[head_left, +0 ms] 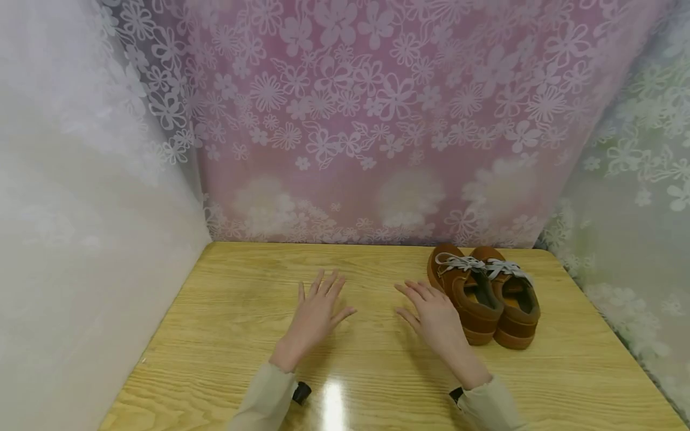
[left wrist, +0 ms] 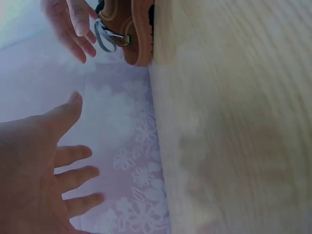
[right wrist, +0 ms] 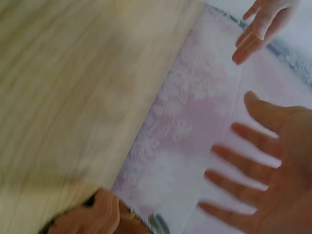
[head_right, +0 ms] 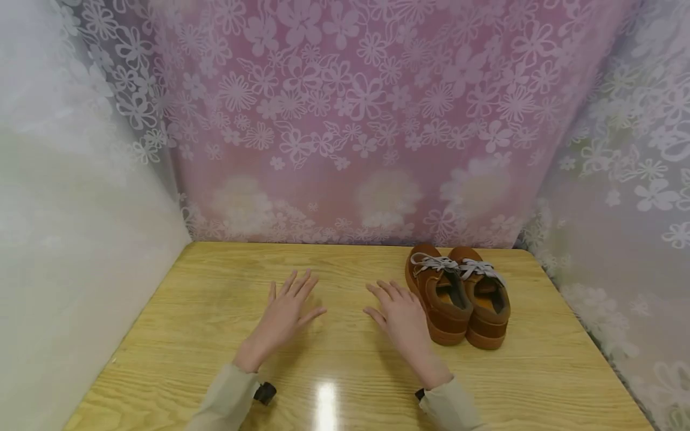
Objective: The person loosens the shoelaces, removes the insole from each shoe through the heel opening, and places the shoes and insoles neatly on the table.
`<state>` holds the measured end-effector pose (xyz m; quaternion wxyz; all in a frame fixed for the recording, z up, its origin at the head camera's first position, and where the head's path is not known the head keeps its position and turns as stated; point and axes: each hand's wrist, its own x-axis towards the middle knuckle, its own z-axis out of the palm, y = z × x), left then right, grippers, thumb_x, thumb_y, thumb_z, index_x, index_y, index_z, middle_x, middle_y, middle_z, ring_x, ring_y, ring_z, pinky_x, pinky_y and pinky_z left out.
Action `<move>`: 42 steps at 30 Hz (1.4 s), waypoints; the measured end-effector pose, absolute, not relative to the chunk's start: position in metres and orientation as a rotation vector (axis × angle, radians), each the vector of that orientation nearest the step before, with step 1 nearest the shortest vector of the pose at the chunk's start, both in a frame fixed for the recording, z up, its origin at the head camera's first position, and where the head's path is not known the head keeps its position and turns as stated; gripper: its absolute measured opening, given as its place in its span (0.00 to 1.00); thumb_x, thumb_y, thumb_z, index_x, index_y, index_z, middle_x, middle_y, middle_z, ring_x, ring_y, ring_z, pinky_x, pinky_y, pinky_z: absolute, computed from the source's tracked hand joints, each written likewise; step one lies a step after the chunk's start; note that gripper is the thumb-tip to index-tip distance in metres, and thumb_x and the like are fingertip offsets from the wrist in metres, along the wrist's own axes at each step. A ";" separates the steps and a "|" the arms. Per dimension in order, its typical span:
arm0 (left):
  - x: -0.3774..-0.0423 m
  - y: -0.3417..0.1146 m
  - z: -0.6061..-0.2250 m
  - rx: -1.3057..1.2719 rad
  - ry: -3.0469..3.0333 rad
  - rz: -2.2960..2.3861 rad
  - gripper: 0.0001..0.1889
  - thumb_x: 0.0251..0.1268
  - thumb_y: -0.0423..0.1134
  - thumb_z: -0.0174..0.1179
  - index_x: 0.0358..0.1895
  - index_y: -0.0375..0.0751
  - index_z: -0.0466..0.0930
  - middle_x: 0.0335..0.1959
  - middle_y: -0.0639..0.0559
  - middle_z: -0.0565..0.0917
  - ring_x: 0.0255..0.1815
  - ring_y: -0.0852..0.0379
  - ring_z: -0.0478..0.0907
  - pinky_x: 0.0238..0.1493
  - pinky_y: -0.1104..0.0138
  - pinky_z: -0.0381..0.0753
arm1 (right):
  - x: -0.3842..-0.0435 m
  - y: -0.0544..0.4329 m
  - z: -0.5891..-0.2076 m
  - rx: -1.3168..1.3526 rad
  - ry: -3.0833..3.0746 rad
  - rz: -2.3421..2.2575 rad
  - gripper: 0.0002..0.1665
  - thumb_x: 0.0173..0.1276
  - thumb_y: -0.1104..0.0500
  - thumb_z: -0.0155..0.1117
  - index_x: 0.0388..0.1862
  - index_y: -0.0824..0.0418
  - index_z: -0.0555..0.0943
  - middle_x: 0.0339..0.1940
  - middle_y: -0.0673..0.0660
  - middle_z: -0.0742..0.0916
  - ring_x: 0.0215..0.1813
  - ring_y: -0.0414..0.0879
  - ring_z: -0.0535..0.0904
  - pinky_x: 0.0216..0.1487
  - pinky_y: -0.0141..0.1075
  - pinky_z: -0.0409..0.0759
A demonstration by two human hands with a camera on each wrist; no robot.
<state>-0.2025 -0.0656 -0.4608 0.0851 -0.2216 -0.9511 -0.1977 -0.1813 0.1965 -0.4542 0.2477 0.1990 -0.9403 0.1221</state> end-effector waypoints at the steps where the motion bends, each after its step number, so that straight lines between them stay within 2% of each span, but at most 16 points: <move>1: -0.203 -0.063 -0.457 -0.681 -2.837 -0.600 0.34 0.73 0.57 0.58 0.76 0.43 0.67 0.77 0.42 0.66 0.79 0.37 0.57 0.71 0.30 0.50 | -0.183 0.201 -0.453 0.560 -2.529 0.345 0.29 0.61 0.50 0.77 0.61 0.55 0.84 0.57 0.60 0.86 0.57 0.59 0.83 0.52 0.57 0.82; 3: -0.205 -0.056 -0.449 -0.718 -2.825 -0.607 0.30 0.75 0.55 0.57 0.73 0.44 0.71 0.72 0.44 0.73 0.73 0.41 0.68 0.71 0.35 0.59 | -0.187 0.211 -0.449 0.569 -2.469 0.372 0.25 0.61 0.54 0.77 0.58 0.55 0.86 0.53 0.58 0.88 0.51 0.57 0.85 0.43 0.52 0.84; 5: -0.207 -0.046 -0.442 -0.747 -2.799 -0.587 0.25 0.77 0.53 0.56 0.69 0.45 0.76 0.65 0.47 0.80 0.62 0.46 0.80 0.66 0.44 0.73 | -0.191 0.222 -0.443 0.546 -2.434 0.409 0.22 0.63 0.56 0.76 0.57 0.55 0.86 0.51 0.58 0.89 0.47 0.56 0.85 0.38 0.50 0.84; 6: -0.208 -0.041 -0.438 -0.750 -2.783 -0.580 0.23 0.77 0.53 0.56 0.67 0.46 0.78 0.62 0.48 0.82 0.55 0.49 0.84 0.60 0.49 0.79 | -0.193 0.228 -0.440 0.526 -2.426 0.424 0.21 0.64 0.57 0.75 0.57 0.55 0.86 0.50 0.58 0.89 0.46 0.56 0.85 0.36 0.50 0.84; 8: -0.209 -0.028 -0.432 -0.748 -2.756 -0.575 0.20 0.77 0.52 0.56 0.64 0.48 0.81 0.57 0.49 0.86 0.38 0.55 0.87 0.43 0.59 0.85 | -0.199 0.242 -0.434 0.489 -2.423 0.451 0.21 0.66 0.60 0.74 0.58 0.57 0.85 0.50 0.60 0.88 0.45 0.58 0.85 0.33 0.51 0.83; 11: -0.211 -0.007 -0.424 -0.717 -2.740 -0.586 0.19 0.78 0.52 0.56 0.62 0.50 0.81 0.55 0.50 0.86 0.18 0.62 0.77 0.19 0.70 0.75 | -0.208 0.263 -0.428 0.440 -2.448 0.449 0.22 0.68 0.63 0.71 0.61 0.60 0.82 0.52 0.64 0.86 0.41 0.60 0.84 0.32 0.51 0.81; 14: -0.213 0.018 -0.422 -0.675 -2.732 -0.608 0.20 0.78 0.53 0.55 0.64 0.50 0.80 0.56 0.50 0.86 0.10 0.65 0.65 0.12 0.73 0.62 | -0.217 0.284 -0.425 0.412 -2.504 0.426 0.24 0.70 0.65 0.68 0.64 0.64 0.79 0.55 0.69 0.83 0.34 0.59 0.82 0.27 0.48 0.77; 16: -0.214 0.034 -0.423 -0.659 -2.722 -0.622 0.21 0.78 0.54 0.54 0.65 0.49 0.79 0.57 0.50 0.85 0.12 0.66 0.66 0.12 0.74 0.60 | -0.221 0.295 -0.423 0.391 -2.555 0.427 0.24 0.71 0.66 0.66 0.65 0.67 0.77 0.58 0.72 0.81 0.33 0.60 0.82 0.28 0.49 0.77; 18: -0.214 0.051 -0.424 -0.644 -2.725 -0.632 0.23 0.78 0.55 0.54 0.66 0.47 0.78 0.58 0.50 0.85 0.17 0.63 0.73 0.13 0.74 0.63 | -0.224 0.303 -0.422 0.368 -2.605 0.432 0.25 0.72 0.67 0.65 0.66 0.69 0.76 0.60 0.74 0.79 0.34 0.61 0.82 0.28 0.50 0.77; 21: -0.212 0.075 -0.428 -0.669 -2.736 -0.636 0.25 0.78 0.56 0.53 0.69 0.45 0.75 0.60 0.50 0.83 0.35 0.59 0.84 0.23 0.72 0.77 | -0.227 0.311 -0.422 0.339 -2.656 0.426 0.25 0.72 0.68 0.64 0.67 0.71 0.75 0.62 0.76 0.77 0.42 0.67 0.82 0.35 0.55 0.79; 25: -0.207 0.102 -0.435 -0.784 -2.786 -0.590 0.28 0.78 0.59 0.50 0.73 0.51 0.70 0.67 0.51 0.77 0.57 0.55 0.82 0.45 0.65 0.85 | -0.229 0.317 -0.425 0.310 -2.717 0.410 0.25 0.72 0.69 0.63 0.67 0.71 0.75 0.63 0.77 0.77 0.49 0.72 0.80 0.39 0.59 0.79; 28: -0.204 0.119 -0.441 -0.889 -2.824 -0.580 0.27 0.79 0.61 0.47 0.75 0.59 0.67 0.73 0.52 0.70 0.63 0.54 0.79 0.52 0.62 0.84 | -0.232 0.322 -0.429 0.296 -2.768 0.400 0.26 0.72 0.69 0.62 0.68 0.71 0.74 0.63 0.77 0.77 0.43 0.70 0.81 0.35 0.55 0.79; 30: -0.202 0.128 -0.446 -0.955 -2.829 -0.570 0.27 0.79 0.61 0.46 0.76 0.63 0.66 0.76 0.51 0.67 0.66 0.53 0.77 0.54 0.61 0.83 | -0.234 0.325 -0.432 0.293 -2.788 0.403 0.26 0.73 0.70 0.61 0.69 0.70 0.73 0.61 0.78 0.78 0.32 0.64 0.81 0.27 0.49 0.76; 33: -0.200 0.139 -0.454 -1.065 -2.797 -0.496 0.27 0.79 0.61 0.43 0.77 0.65 0.63 0.78 0.47 0.62 0.69 0.52 0.73 0.56 0.61 0.82 | -0.236 0.329 -0.435 0.285 -2.794 0.432 0.27 0.72 0.73 0.59 0.70 0.68 0.73 0.48 0.77 0.82 0.18 0.52 0.71 0.20 0.40 0.65; 37: -0.197 0.149 -0.463 -1.144 -2.764 -0.433 0.29 0.79 0.61 0.43 0.79 0.64 0.59 0.80 0.44 0.57 0.73 0.50 0.69 0.61 0.62 0.79 | -0.237 0.334 -0.438 0.279 -2.790 0.481 0.28 0.73 0.74 0.56 0.71 0.66 0.73 0.25 0.63 0.80 0.15 0.45 0.62 0.20 0.37 0.59; 42: -0.196 0.153 -0.467 -1.126 -2.758 -0.468 0.28 0.78 0.60 0.47 0.77 0.61 0.62 0.80 0.44 0.57 0.70 0.50 0.72 0.59 0.60 0.80 | -0.238 0.336 -0.441 0.285 -2.770 0.488 0.28 0.74 0.74 0.55 0.71 0.65 0.74 0.18 0.55 0.74 0.14 0.45 0.61 0.19 0.37 0.59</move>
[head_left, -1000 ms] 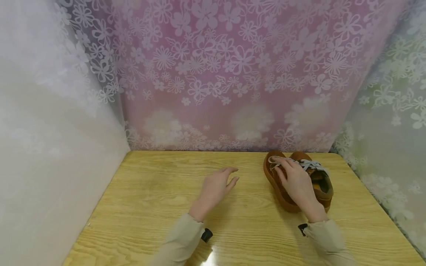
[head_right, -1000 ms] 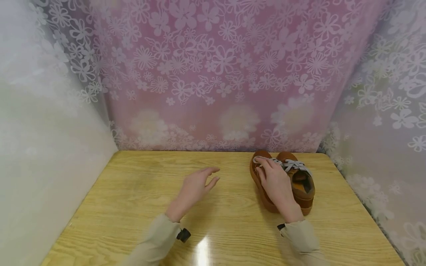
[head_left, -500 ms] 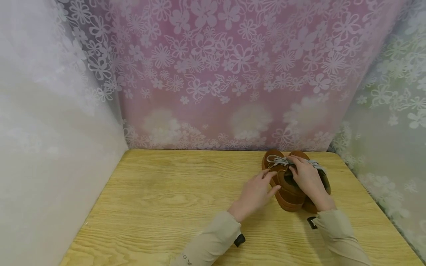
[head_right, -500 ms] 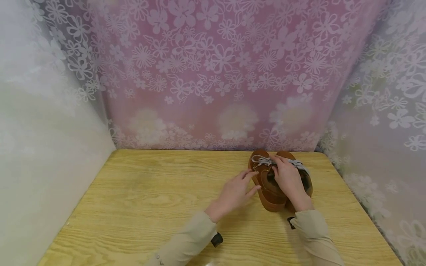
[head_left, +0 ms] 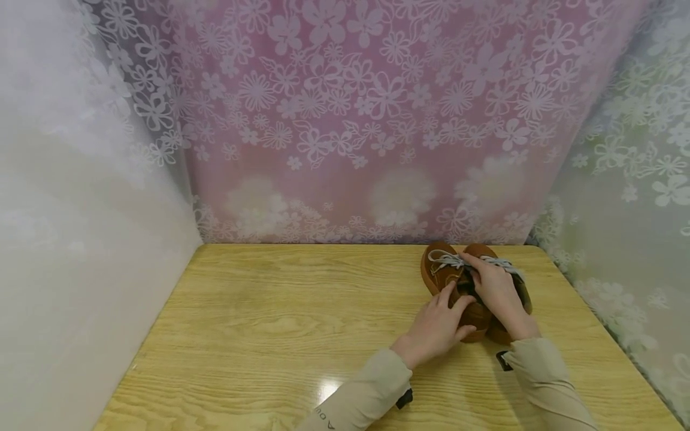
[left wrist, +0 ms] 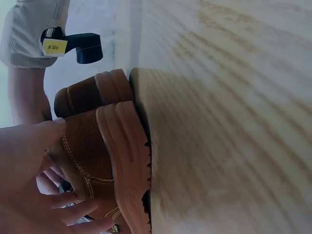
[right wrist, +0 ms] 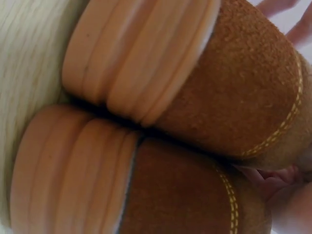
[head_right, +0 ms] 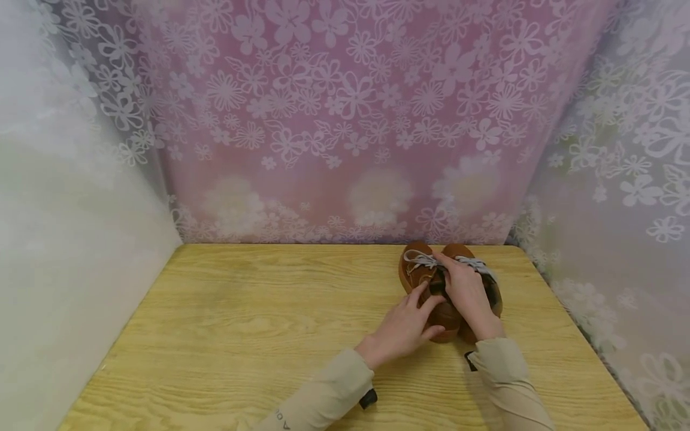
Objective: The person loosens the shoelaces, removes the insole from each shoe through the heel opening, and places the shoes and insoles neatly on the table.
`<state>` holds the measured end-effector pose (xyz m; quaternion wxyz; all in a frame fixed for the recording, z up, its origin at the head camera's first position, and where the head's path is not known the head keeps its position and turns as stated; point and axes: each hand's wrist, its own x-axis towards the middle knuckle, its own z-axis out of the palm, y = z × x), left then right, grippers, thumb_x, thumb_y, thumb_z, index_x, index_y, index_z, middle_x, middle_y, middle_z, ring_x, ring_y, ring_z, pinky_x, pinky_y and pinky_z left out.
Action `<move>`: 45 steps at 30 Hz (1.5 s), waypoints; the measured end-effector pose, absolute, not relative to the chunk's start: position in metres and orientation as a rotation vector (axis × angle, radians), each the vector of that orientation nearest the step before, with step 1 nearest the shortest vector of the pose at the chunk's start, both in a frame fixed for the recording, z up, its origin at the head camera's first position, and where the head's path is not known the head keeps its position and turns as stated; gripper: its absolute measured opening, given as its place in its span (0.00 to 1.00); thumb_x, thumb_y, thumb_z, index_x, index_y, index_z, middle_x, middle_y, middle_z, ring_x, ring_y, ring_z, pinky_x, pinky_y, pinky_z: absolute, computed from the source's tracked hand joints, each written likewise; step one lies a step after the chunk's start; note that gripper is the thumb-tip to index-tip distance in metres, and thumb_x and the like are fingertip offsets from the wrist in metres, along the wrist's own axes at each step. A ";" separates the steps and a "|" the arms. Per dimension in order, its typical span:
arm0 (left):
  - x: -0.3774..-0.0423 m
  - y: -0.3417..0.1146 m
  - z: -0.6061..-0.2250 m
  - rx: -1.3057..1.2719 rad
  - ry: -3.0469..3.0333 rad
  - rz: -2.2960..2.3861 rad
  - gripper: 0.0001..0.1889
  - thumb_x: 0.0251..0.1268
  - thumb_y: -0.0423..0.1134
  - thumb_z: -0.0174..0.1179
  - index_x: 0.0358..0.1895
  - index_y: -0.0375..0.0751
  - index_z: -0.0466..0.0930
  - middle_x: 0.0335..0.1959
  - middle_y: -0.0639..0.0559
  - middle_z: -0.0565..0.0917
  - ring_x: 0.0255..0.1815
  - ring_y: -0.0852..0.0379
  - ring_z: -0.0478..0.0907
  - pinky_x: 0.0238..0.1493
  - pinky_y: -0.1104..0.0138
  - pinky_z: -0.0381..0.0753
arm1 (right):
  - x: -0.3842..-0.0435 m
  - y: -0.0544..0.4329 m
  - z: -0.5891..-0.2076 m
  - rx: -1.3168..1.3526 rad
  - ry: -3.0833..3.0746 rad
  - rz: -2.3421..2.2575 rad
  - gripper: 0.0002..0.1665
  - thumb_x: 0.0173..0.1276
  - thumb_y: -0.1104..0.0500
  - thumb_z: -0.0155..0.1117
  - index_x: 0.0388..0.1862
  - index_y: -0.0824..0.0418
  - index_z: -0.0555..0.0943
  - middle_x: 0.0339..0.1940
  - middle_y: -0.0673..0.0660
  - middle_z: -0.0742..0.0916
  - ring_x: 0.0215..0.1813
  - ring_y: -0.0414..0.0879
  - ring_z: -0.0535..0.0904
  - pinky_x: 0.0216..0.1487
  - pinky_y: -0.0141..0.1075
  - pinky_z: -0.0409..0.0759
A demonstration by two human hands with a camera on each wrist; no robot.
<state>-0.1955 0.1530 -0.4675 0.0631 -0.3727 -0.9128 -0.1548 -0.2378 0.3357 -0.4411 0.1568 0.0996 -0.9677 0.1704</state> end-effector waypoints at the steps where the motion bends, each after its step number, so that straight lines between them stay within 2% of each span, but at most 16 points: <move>1: -0.195 0.152 -0.467 -1.121 -2.756 -0.472 0.28 0.77 0.60 0.47 0.76 0.61 0.63 0.79 0.44 0.58 0.69 0.51 0.73 0.58 0.60 0.81 | -0.238 0.335 -0.442 0.285 -2.764 0.486 0.28 0.74 0.74 0.55 0.71 0.65 0.74 0.18 0.55 0.74 0.14 0.45 0.61 0.19 0.36 0.59; 9: -0.198 0.148 -0.460 -1.088 -2.768 -0.444 0.25 0.78 0.60 0.47 0.71 0.58 0.69 0.76 0.46 0.63 0.69 0.53 0.73 0.58 0.63 0.80 | -0.237 0.330 -0.444 0.275 -2.729 0.494 0.27 0.73 0.74 0.56 0.70 0.65 0.75 0.22 0.59 0.79 0.13 0.44 0.60 0.18 0.35 0.58; 15: -0.198 0.140 -0.458 -1.053 -2.810 -0.447 0.24 0.77 0.61 0.47 0.68 0.57 0.70 0.75 0.47 0.65 0.69 0.54 0.73 0.59 0.64 0.80 | -0.232 0.325 -0.446 0.254 -2.721 0.518 0.27 0.73 0.73 0.56 0.70 0.65 0.75 0.16 0.54 0.73 0.12 0.43 0.58 0.16 0.34 0.57; 20: -0.200 0.131 -0.458 -1.031 -2.812 -0.416 0.24 0.76 0.61 0.49 0.66 0.55 0.71 0.75 0.48 0.66 0.66 0.55 0.75 0.56 0.66 0.81 | -0.228 0.321 -0.449 0.242 -2.705 0.558 0.26 0.73 0.70 0.58 0.70 0.62 0.76 0.16 0.53 0.72 0.11 0.42 0.58 0.14 0.33 0.58; 27: -0.205 0.111 -0.461 -1.079 -2.813 -0.513 0.21 0.77 0.62 0.46 0.59 0.53 0.73 0.75 0.50 0.66 0.63 0.57 0.77 0.54 0.69 0.80 | -0.220 0.311 -0.455 0.220 -2.655 0.575 0.25 0.73 0.65 0.63 0.68 0.59 0.78 0.08 0.49 0.66 0.09 0.40 0.54 0.12 0.30 0.54; 35: -0.209 0.087 -0.460 -1.177 -2.811 -0.706 0.21 0.77 0.60 0.48 0.61 0.52 0.73 0.77 0.51 0.63 0.57 0.59 0.81 0.46 0.73 0.80 | -0.210 0.295 -0.458 0.166 -2.554 0.550 0.22 0.71 0.63 0.66 0.63 0.58 0.82 0.07 0.47 0.65 0.07 0.37 0.51 0.12 0.31 0.52; 41: -0.212 0.075 -0.461 -1.212 -2.805 -0.786 0.21 0.77 0.61 0.47 0.59 0.52 0.74 0.76 0.51 0.65 0.55 0.59 0.82 0.49 0.71 0.80 | -0.204 0.284 -0.457 0.160 -2.556 0.521 0.22 0.71 0.63 0.65 0.64 0.60 0.81 0.05 0.46 0.63 0.08 0.38 0.51 0.11 0.31 0.51; 45: -0.214 0.066 -0.462 -1.231 -2.807 -0.851 0.21 0.76 0.62 0.47 0.56 0.52 0.74 0.75 0.51 0.67 0.49 0.62 0.82 0.46 0.73 0.79 | -0.199 0.278 -0.456 0.172 -2.542 0.480 0.22 0.70 0.62 0.67 0.63 0.60 0.82 0.05 0.45 0.62 0.08 0.38 0.49 0.12 0.31 0.50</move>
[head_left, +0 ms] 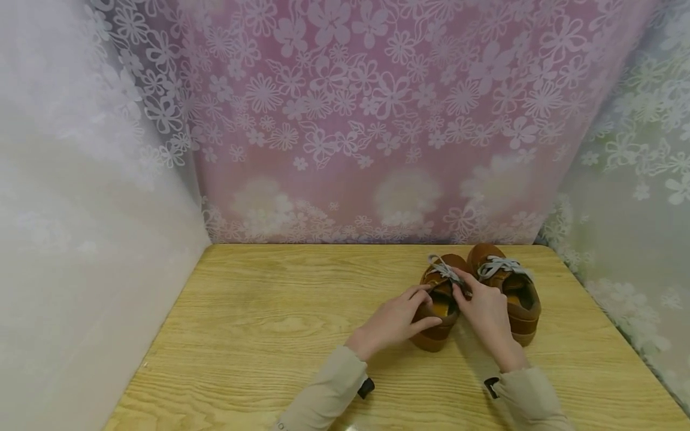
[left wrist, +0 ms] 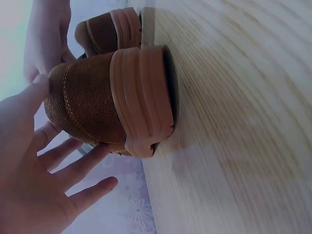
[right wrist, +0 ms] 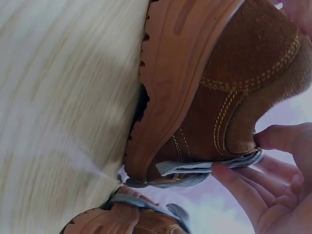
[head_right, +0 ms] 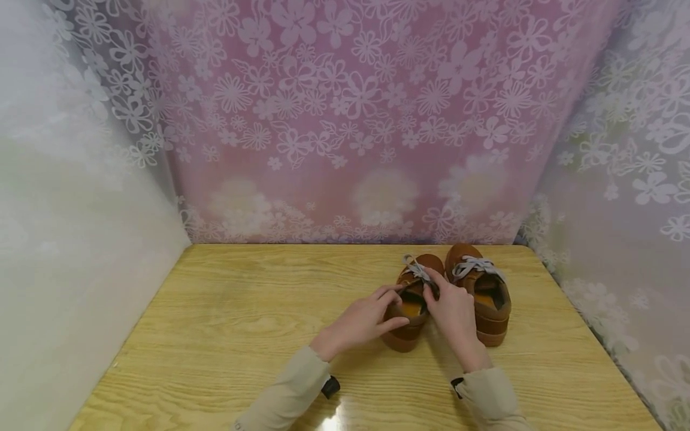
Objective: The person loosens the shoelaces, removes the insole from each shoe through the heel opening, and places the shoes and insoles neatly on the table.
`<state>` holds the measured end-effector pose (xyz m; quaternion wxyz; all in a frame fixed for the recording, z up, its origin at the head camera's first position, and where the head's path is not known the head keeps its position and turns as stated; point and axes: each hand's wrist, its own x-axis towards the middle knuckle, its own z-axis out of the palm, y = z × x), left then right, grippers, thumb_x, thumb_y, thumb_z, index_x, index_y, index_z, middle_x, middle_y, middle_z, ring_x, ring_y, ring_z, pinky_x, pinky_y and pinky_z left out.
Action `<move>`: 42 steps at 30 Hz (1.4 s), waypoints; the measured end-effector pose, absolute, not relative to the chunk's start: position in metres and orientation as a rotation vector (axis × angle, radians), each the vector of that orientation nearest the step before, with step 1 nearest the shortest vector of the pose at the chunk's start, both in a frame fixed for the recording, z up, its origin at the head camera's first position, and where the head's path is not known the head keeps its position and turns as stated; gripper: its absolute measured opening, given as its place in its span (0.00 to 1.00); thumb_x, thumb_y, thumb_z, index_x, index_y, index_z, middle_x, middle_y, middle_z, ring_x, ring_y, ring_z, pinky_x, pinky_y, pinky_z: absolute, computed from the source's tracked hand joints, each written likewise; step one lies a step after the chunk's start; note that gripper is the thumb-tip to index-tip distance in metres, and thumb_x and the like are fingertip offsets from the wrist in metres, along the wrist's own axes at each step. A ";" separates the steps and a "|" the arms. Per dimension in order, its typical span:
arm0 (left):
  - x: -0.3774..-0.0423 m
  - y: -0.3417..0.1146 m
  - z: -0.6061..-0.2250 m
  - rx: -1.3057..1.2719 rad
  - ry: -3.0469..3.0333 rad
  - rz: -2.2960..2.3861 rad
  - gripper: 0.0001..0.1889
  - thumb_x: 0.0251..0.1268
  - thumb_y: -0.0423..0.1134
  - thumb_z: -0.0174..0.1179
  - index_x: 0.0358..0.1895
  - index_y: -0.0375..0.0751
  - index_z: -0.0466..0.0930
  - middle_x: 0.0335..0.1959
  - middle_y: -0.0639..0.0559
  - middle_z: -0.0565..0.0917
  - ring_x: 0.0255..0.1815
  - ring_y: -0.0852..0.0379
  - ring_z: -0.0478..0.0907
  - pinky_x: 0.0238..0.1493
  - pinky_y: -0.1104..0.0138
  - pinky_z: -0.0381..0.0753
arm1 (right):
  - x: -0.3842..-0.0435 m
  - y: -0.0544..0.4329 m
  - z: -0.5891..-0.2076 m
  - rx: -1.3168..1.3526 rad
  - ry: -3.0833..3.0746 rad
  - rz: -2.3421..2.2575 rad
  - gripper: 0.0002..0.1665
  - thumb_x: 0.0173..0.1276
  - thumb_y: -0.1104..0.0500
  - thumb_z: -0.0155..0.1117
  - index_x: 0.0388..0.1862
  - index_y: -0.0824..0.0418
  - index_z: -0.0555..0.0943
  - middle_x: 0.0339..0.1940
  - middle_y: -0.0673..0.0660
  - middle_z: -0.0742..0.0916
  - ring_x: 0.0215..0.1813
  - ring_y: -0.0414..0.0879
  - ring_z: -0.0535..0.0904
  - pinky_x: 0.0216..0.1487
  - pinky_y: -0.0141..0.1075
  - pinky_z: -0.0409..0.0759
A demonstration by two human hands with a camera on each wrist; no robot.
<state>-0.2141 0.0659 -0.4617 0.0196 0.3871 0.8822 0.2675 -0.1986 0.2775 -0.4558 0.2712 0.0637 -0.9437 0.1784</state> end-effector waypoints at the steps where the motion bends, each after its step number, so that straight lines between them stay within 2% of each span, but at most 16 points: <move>1: -0.215 0.064 -0.462 1.198 2.732 0.840 0.21 0.76 0.63 0.47 0.55 0.52 0.74 0.75 0.52 0.68 0.46 0.63 0.82 0.44 0.74 0.79 | -0.197 0.276 -0.455 0.173 -2.543 0.473 0.22 0.70 0.62 0.67 0.63 0.60 0.82 0.05 0.45 0.62 0.08 0.38 0.49 0.12 0.31 0.50; 6: -0.214 0.057 -0.458 1.189 2.772 0.824 0.20 0.76 0.63 0.47 0.49 0.53 0.76 0.72 0.55 0.71 0.39 0.67 0.81 0.36 0.77 0.75 | -0.190 0.269 -0.453 0.216 -2.536 0.424 0.23 0.68 0.63 0.69 0.62 0.62 0.83 0.06 0.45 0.63 0.08 0.38 0.50 0.12 0.31 0.51; 9: -0.210 0.057 -0.454 1.170 2.820 0.795 0.17 0.77 0.59 0.51 0.48 0.51 0.77 0.69 0.54 0.74 0.35 0.68 0.79 0.32 0.78 0.73 | -0.188 0.268 -0.452 0.223 -2.534 0.409 0.22 0.69 0.61 0.70 0.61 0.61 0.84 0.06 0.46 0.63 0.09 0.38 0.50 0.12 0.32 0.51; 10: -0.208 0.059 -0.453 1.148 2.833 0.783 0.16 0.78 0.57 0.52 0.49 0.50 0.77 0.68 0.53 0.75 0.34 0.68 0.78 0.31 0.78 0.72 | -0.187 0.269 -0.452 0.214 -2.534 0.412 0.21 0.70 0.59 0.69 0.61 0.60 0.84 0.06 0.46 0.64 0.09 0.38 0.50 0.12 0.32 0.51; 12: -0.204 0.064 -0.451 1.079 2.863 0.765 0.17 0.78 0.54 0.54 0.56 0.47 0.76 0.68 0.51 0.75 0.33 0.67 0.78 0.29 0.76 0.73 | -0.189 0.272 -0.451 0.187 -2.518 0.440 0.18 0.72 0.56 0.67 0.59 0.59 0.86 0.08 0.50 0.73 0.08 0.39 0.52 0.11 0.33 0.51; 14: -0.200 0.071 -0.451 0.991 2.899 0.746 0.23 0.79 0.53 0.54 0.67 0.45 0.71 0.69 0.49 0.73 0.35 0.63 0.80 0.30 0.74 0.75 | -0.195 0.277 -0.451 0.162 -2.498 0.477 0.17 0.75 0.54 0.65 0.56 0.60 0.86 0.15 0.57 0.83 0.08 0.41 0.56 0.10 0.35 0.54; 16: -0.196 0.078 -0.451 0.889 2.940 0.718 0.32 0.78 0.56 0.52 0.76 0.44 0.62 0.71 0.46 0.71 0.41 0.59 0.83 0.33 0.71 0.80 | -0.203 0.284 -0.451 0.156 -2.495 0.517 0.16 0.76 0.55 0.63 0.56 0.62 0.86 0.31 0.64 0.89 0.11 0.46 0.67 0.12 0.40 0.63; 18: -0.194 0.085 -0.452 0.800 2.969 0.701 0.40 0.76 0.63 0.51 0.80 0.44 0.54 0.74 0.44 0.68 0.46 0.54 0.84 0.37 0.67 0.83 | -0.212 0.290 -0.453 0.180 -2.541 0.532 0.18 0.79 0.56 0.59 0.59 0.66 0.83 0.47 0.69 0.88 0.22 0.55 0.80 0.21 0.48 0.77; 20: -0.192 0.091 -0.453 0.729 2.983 0.696 0.47 0.71 0.70 0.51 0.82 0.43 0.50 0.74 0.43 0.68 0.51 0.50 0.84 0.42 0.64 0.85 | -0.219 0.295 -0.455 0.209 -2.626 0.552 0.20 0.81 0.57 0.55 0.62 0.67 0.81 0.56 0.72 0.84 0.37 0.63 0.84 0.33 0.56 0.81; 22: -0.190 0.096 -0.454 0.673 2.986 0.683 0.53 0.65 0.74 0.52 0.82 0.43 0.49 0.73 0.42 0.69 0.53 0.49 0.83 0.42 0.64 0.85 | -0.224 0.299 -0.458 0.223 -2.724 0.582 0.22 0.83 0.55 0.50 0.65 0.67 0.79 0.50 0.70 0.86 0.37 0.64 0.83 0.35 0.55 0.80; 24: -0.189 0.098 -0.456 0.639 2.996 0.661 0.57 0.60 0.76 0.56 0.82 0.42 0.49 0.71 0.42 0.72 0.51 0.50 0.84 0.39 0.65 0.85 | -0.227 0.301 -0.461 0.219 -2.789 0.616 0.24 0.85 0.53 0.47 0.66 0.67 0.78 0.33 0.66 0.87 0.26 0.60 0.80 0.27 0.49 0.77; 26: -0.189 0.099 -0.458 0.636 3.015 0.610 0.58 0.57 0.77 0.58 0.81 0.40 0.51 0.68 0.44 0.75 0.46 0.52 0.85 0.34 0.67 0.84 | -0.229 0.301 -0.463 0.208 -2.811 0.642 0.26 0.85 0.52 0.45 0.65 0.68 0.79 0.16 0.58 0.79 0.14 0.51 0.69 0.19 0.42 0.66; 28: -0.191 0.097 -0.459 0.649 3.022 0.581 0.57 0.57 0.75 0.60 0.80 0.40 0.54 0.66 0.45 0.77 0.45 0.54 0.85 0.33 0.68 0.84 | -0.228 0.301 -0.464 0.204 -2.807 0.636 0.26 0.86 0.51 0.44 0.63 0.68 0.80 0.08 0.52 0.71 0.11 0.46 0.62 0.17 0.39 0.61; 31: -0.195 0.091 -0.459 0.681 2.983 0.585 0.53 0.59 0.72 0.63 0.80 0.42 0.56 0.65 0.45 0.78 0.45 0.54 0.86 0.37 0.67 0.84 | -0.225 0.300 -0.465 0.213 -2.796 0.609 0.27 0.85 0.50 0.44 0.63 0.69 0.80 0.07 0.49 0.68 0.10 0.44 0.59 0.16 0.37 0.59; 37: -0.205 0.069 -0.456 0.787 2.821 0.667 0.48 0.62 0.64 0.66 0.80 0.46 0.56 0.70 0.47 0.75 0.56 0.51 0.82 0.52 0.62 0.83 | -0.208 0.294 -0.461 0.209 -2.820 0.518 0.26 0.84 0.52 0.48 0.65 0.72 0.78 0.05 0.49 0.67 0.09 0.42 0.57 0.13 0.35 0.56; 42: -0.214 0.050 -0.451 0.904 2.713 0.729 0.47 0.62 0.57 0.69 0.80 0.46 0.57 0.71 0.46 0.73 0.60 0.52 0.79 0.55 0.62 0.81 | -0.191 0.282 -0.458 0.191 -2.802 0.432 0.25 0.82 0.53 0.52 0.65 0.70 0.79 0.06 0.49 0.67 0.09 0.42 0.55 0.13 0.35 0.55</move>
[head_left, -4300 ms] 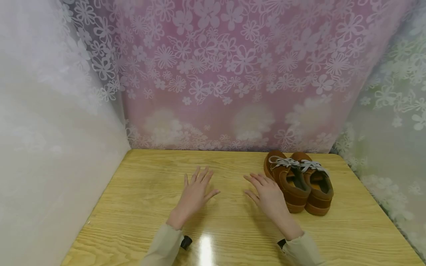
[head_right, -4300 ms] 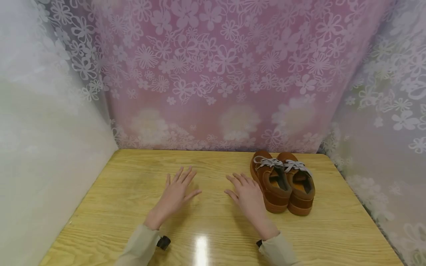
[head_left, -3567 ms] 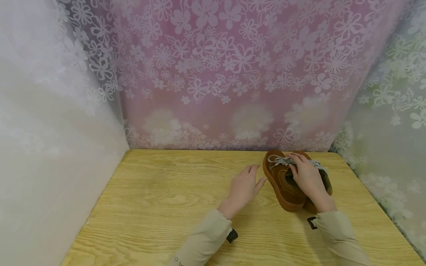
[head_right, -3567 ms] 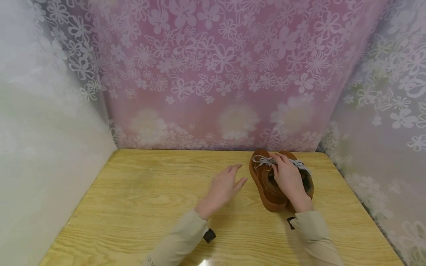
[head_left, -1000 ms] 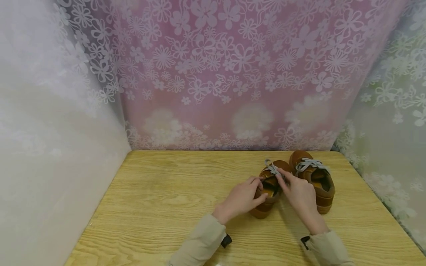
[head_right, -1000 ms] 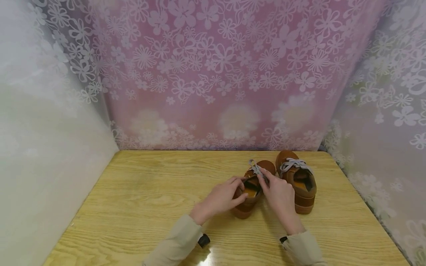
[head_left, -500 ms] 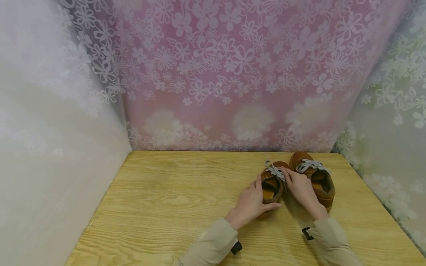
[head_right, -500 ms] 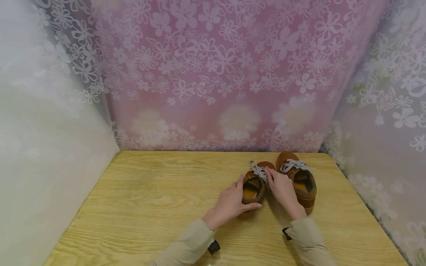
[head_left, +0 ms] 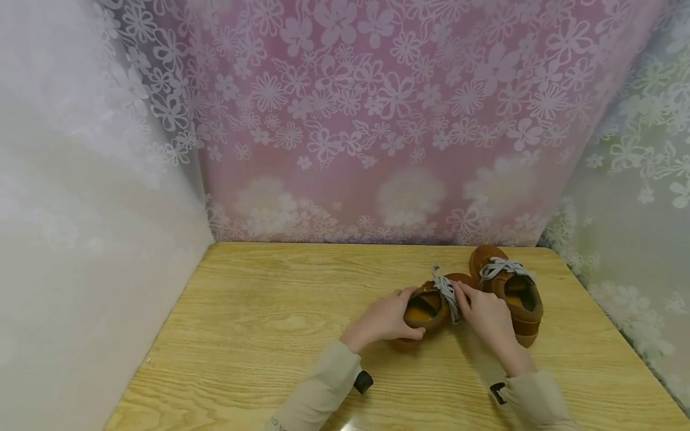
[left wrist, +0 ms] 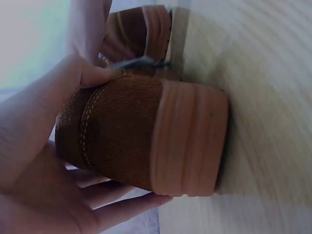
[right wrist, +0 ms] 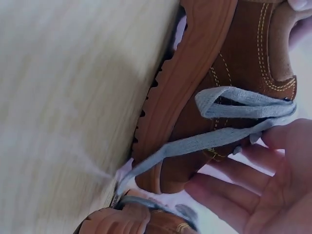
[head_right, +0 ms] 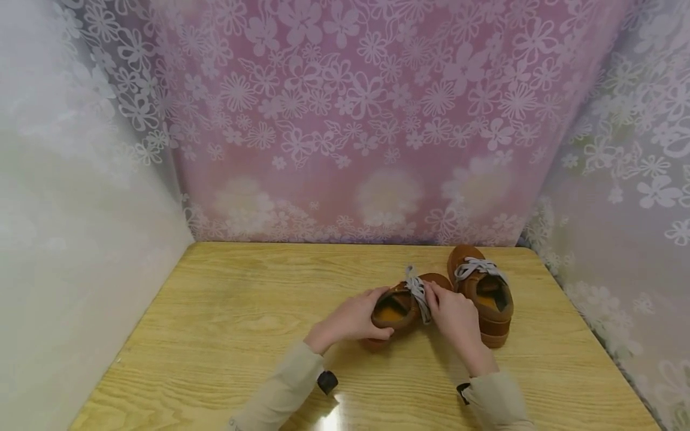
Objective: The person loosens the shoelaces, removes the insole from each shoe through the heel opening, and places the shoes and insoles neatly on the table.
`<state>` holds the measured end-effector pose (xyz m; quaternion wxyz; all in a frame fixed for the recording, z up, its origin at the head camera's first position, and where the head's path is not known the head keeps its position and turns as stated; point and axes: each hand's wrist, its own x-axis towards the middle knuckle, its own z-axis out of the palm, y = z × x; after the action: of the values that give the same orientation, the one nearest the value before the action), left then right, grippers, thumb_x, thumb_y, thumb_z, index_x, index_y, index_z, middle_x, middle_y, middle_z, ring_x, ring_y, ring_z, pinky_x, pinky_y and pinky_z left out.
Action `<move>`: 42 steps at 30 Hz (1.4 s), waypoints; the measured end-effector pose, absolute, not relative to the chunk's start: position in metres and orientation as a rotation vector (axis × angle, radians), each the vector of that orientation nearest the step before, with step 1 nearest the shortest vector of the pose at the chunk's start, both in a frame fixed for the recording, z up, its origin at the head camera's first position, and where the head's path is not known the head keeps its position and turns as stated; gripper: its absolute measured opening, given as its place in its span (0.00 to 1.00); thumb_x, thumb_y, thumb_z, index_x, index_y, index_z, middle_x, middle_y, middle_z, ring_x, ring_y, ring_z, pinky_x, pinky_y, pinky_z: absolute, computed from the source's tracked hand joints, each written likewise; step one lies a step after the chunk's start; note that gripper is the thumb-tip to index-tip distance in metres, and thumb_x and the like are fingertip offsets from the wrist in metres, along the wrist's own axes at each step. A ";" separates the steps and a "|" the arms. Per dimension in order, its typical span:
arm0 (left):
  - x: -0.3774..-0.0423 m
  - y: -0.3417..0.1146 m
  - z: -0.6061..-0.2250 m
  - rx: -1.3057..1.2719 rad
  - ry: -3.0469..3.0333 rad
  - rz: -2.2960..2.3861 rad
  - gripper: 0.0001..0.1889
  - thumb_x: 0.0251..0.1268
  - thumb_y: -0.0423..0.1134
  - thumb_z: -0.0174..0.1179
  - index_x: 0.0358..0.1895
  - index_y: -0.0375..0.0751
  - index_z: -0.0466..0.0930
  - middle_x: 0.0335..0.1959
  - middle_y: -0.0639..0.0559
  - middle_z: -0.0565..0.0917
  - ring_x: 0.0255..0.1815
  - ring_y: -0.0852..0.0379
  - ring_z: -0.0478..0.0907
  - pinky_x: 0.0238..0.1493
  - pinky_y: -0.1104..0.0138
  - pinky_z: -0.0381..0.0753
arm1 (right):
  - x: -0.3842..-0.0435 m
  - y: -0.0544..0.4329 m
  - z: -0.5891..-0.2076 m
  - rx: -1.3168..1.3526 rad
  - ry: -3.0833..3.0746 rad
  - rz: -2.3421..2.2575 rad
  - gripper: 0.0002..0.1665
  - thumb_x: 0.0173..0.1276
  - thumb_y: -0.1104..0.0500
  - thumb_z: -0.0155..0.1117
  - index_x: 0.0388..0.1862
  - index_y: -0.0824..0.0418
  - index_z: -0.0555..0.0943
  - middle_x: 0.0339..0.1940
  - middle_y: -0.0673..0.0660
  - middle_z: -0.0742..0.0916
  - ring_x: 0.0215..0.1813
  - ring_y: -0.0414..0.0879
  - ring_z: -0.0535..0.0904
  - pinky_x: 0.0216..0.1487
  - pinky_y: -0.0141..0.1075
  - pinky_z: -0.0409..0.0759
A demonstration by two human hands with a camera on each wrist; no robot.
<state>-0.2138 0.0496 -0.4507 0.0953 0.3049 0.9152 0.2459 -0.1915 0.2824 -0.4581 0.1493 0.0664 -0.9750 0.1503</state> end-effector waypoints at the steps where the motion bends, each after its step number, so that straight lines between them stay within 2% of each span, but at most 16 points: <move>1: -0.215 0.047 -0.450 0.915 2.695 0.734 0.47 0.62 0.56 0.69 0.80 0.47 0.57 0.71 0.46 0.72 0.61 0.52 0.79 0.56 0.62 0.81 | -0.188 0.280 -0.458 0.190 -2.795 0.420 0.24 0.82 0.53 0.53 0.64 0.70 0.79 0.07 0.49 0.68 0.09 0.42 0.55 0.13 0.35 0.54; 4: -0.218 0.040 -0.448 0.926 2.656 0.740 0.46 0.62 0.54 0.69 0.80 0.49 0.56 0.74 0.47 0.69 0.64 0.52 0.76 0.59 0.61 0.79 | -0.181 0.277 -0.460 0.202 -2.761 0.391 0.24 0.81 0.53 0.55 0.64 0.68 0.81 0.12 0.55 0.76 0.09 0.43 0.58 0.12 0.36 0.55; 6: -0.219 0.038 -0.446 0.928 2.639 0.743 0.46 0.63 0.54 0.69 0.81 0.51 0.55 0.75 0.48 0.68 0.67 0.52 0.74 0.62 0.59 0.77 | -0.179 0.280 -0.461 0.228 -2.728 0.381 0.23 0.80 0.52 0.56 0.63 0.65 0.82 0.23 0.60 0.86 0.11 0.46 0.66 0.12 0.39 0.62; 7: -0.219 0.037 -0.445 0.930 2.636 0.746 0.46 0.63 0.55 0.68 0.81 0.51 0.55 0.75 0.48 0.67 0.68 0.52 0.74 0.63 0.59 0.77 | -0.180 0.282 -0.462 0.249 -2.723 0.390 0.22 0.80 0.52 0.56 0.63 0.64 0.82 0.33 0.63 0.89 0.16 0.50 0.73 0.15 0.42 0.69; 9: -0.218 0.037 -0.446 0.930 2.648 0.744 0.47 0.63 0.59 0.68 0.81 0.51 0.55 0.76 0.48 0.67 0.69 0.51 0.72 0.65 0.58 0.76 | -0.183 0.290 -0.463 0.318 -2.740 0.419 0.24 0.81 0.50 0.55 0.67 0.61 0.80 0.53 0.65 0.87 0.36 0.58 0.84 0.31 0.51 0.80; 10: -0.217 0.037 -0.446 0.920 2.654 0.751 0.48 0.62 0.62 0.67 0.81 0.51 0.55 0.76 0.48 0.67 0.70 0.50 0.72 0.65 0.57 0.76 | -0.185 0.295 -0.463 0.368 -2.765 0.438 0.26 0.81 0.49 0.55 0.69 0.60 0.77 0.62 0.65 0.83 0.49 0.62 0.84 0.41 0.56 0.82; 12: -0.215 0.039 -0.449 0.901 2.680 0.760 0.50 0.59 0.67 0.67 0.81 0.51 0.56 0.75 0.48 0.68 0.70 0.50 0.72 0.65 0.56 0.76 | -0.191 0.306 -0.464 0.478 -2.836 0.488 0.30 0.80 0.48 0.56 0.75 0.58 0.71 0.73 0.66 0.74 0.69 0.67 0.72 0.57 0.63 0.75; 14: -0.212 0.041 -0.451 0.881 2.713 0.765 0.53 0.56 0.70 0.68 0.80 0.50 0.56 0.74 0.48 0.69 0.68 0.49 0.74 0.64 0.55 0.77 | -0.197 0.316 -0.464 0.596 -2.911 0.516 0.38 0.77 0.48 0.61 0.80 0.57 0.63 0.78 0.66 0.66 0.75 0.69 0.63 0.60 0.65 0.72; 17: -0.208 0.045 -0.453 0.844 2.765 0.762 0.56 0.51 0.71 0.69 0.80 0.49 0.57 0.73 0.47 0.71 0.66 0.48 0.76 0.62 0.52 0.78 | -0.204 0.324 -0.467 0.715 -2.961 0.497 0.52 0.67 0.53 0.72 0.83 0.56 0.55 0.80 0.66 0.63 0.77 0.69 0.59 0.58 0.63 0.75; 20: -0.205 0.047 -0.454 0.800 2.808 0.753 0.55 0.50 0.70 0.71 0.79 0.48 0.59 0.72 0.47 0.73 0.65 0.48 0.77 0.61 0.51 0.78 | -0.209 0.326 -0.471 0.776 -2.937 0.427 0.58 0.60 0.57 0.79 0.82 0.59 0.56 0.79 0.66 0.64 0.76 0.69 0.59 0.59 0.62 0.76; 26: -0.206 0.046 -0.458 0.775 2.851 0.757 0.47 0.56 0.64 0.72 0.76 0.49 0.65 0.67 0.50 0.78 0.60 0.50 0.80 0.59 0.51 0.79 | -0.211 0.322 -0.476 0.795 -2.896 0.389 0.54 0.57 0.58 0.80 0.78 0.67 0.62 0.77 0.68 0.66 0.76 0.70 0.59 0.62 0.61 0.74; 31: -0.210 0.034 -0.460 0.849 2.811 0.813 0.44 0.57 0.60 0.72 0.75 0.51 0.66 0.66 0.51 0.79 0.59 0.52 0.81 0.57 0.56 0.81 | -0.206 0.312 -0.477 0.764 -2.884 0.351 0.53 0.56 0.57 0.81 0.75 0.72 0.64 0.75 0.71 0.68 0.75 0.71 0.60 0.65 0.63 0.70; 37: -0.217 0.013 -0.458 0.934 2.700 0.891 0.43 0.58 0.57 0.74 0.76 0.51 0.66 0.69 0.53 0.76 0.65 0.51 0.77 0.63 0.56 0.77 | -0.198 0.292 -0.478 0.710 -2.888 0.315 0.54 0.54 0.56 0.82 0.73 0.74 0.65 0.74 0.75 0.69 0.73 0.72 0.64 0.68 0.67 0.64; 42: -0.219 -0.004 -0.459 0.974 2.641 0.928 0.43 0.58 0.55 0.74 0.76 0.52 0.67 0.70 0.55 0.75 0.67 0.53 0.75 0.66 0.57 0.75 | -0.191 0.277 -0.480 0.722 -2.841 0.318 0.54 0.52 0.55 0.83 0.70 0.77 0.65 0.68 0.77 0.74 0.68 0.71 0.70 0.65 0.67 0.68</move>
<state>-0.2195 -0.0038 -0.4587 0.0885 0.3274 0.8876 0.3117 -0.1905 0.2774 -0.4796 0.0962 0.2436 -0.9591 0.1072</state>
